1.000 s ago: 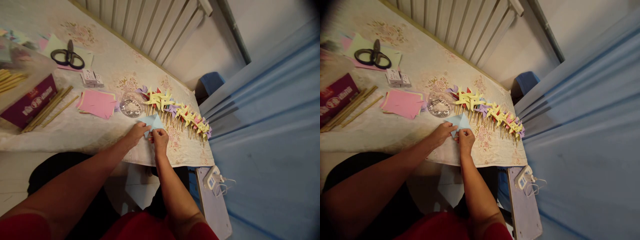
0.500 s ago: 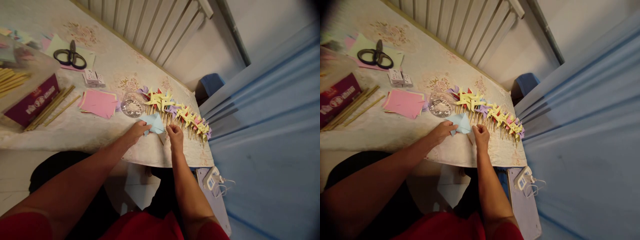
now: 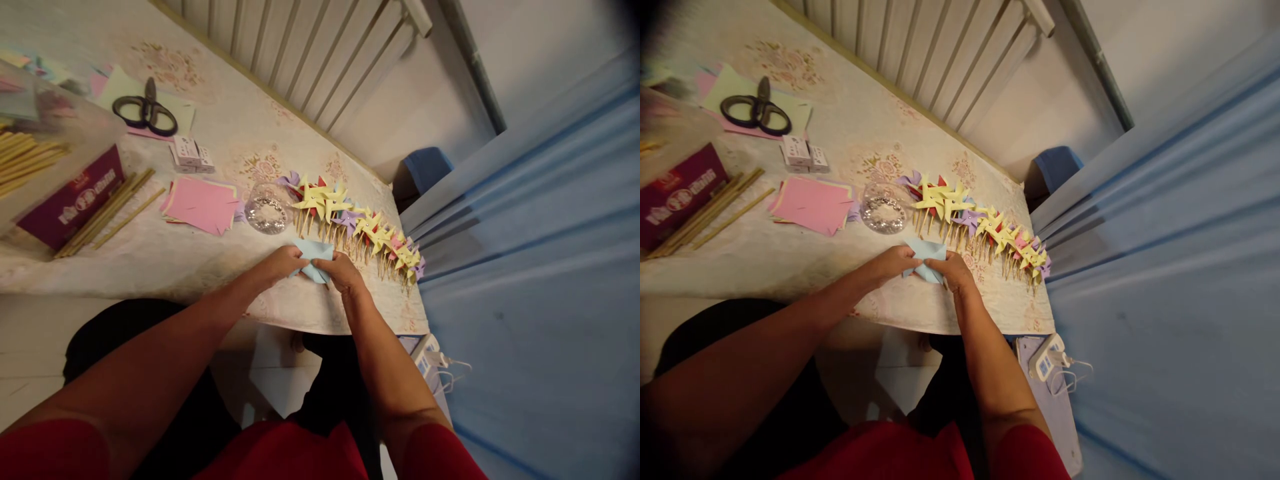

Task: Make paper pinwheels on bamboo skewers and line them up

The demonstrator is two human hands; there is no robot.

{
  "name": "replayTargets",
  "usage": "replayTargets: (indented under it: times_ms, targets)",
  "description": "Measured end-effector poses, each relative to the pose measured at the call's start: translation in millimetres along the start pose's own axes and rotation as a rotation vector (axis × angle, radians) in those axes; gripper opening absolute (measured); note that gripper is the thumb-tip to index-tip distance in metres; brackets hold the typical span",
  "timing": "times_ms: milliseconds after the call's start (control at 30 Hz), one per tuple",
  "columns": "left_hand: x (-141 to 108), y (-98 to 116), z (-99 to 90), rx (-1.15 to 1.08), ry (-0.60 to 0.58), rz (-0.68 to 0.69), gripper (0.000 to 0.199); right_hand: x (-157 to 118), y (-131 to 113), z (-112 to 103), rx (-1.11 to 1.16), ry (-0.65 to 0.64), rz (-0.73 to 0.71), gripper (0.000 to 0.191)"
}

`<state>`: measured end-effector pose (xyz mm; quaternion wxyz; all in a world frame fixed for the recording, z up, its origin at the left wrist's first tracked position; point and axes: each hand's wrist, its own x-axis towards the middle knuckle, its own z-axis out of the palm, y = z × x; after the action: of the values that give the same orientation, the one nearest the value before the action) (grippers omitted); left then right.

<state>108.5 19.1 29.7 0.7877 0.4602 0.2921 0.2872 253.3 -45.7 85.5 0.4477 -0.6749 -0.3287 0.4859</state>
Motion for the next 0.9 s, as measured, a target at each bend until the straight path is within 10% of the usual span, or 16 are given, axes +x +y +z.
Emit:
replayTargets:
  times_ms: [367, 667, 900]
  targets:
    - [-5.5, 4.5, -0.1, 0.134, -0.023, -0.013, 0.017, 9.4, 18.8, -8.5, -0.24, 0.074, -0.123, 0.024]
    - [1.4, 2.2, -5.3, -0.461, -0.008, -0.13, 0.045, 9.8, 10.8, 9.3, 0.212, 0.224, -0.193, 0.025]
    - [-2.0, -5.7, 2.3, -0.472, -0.026, -0.019, 0.041, 20.1, 21.8, 24.7, 0.367, 0.313, -0.274, 0.03]
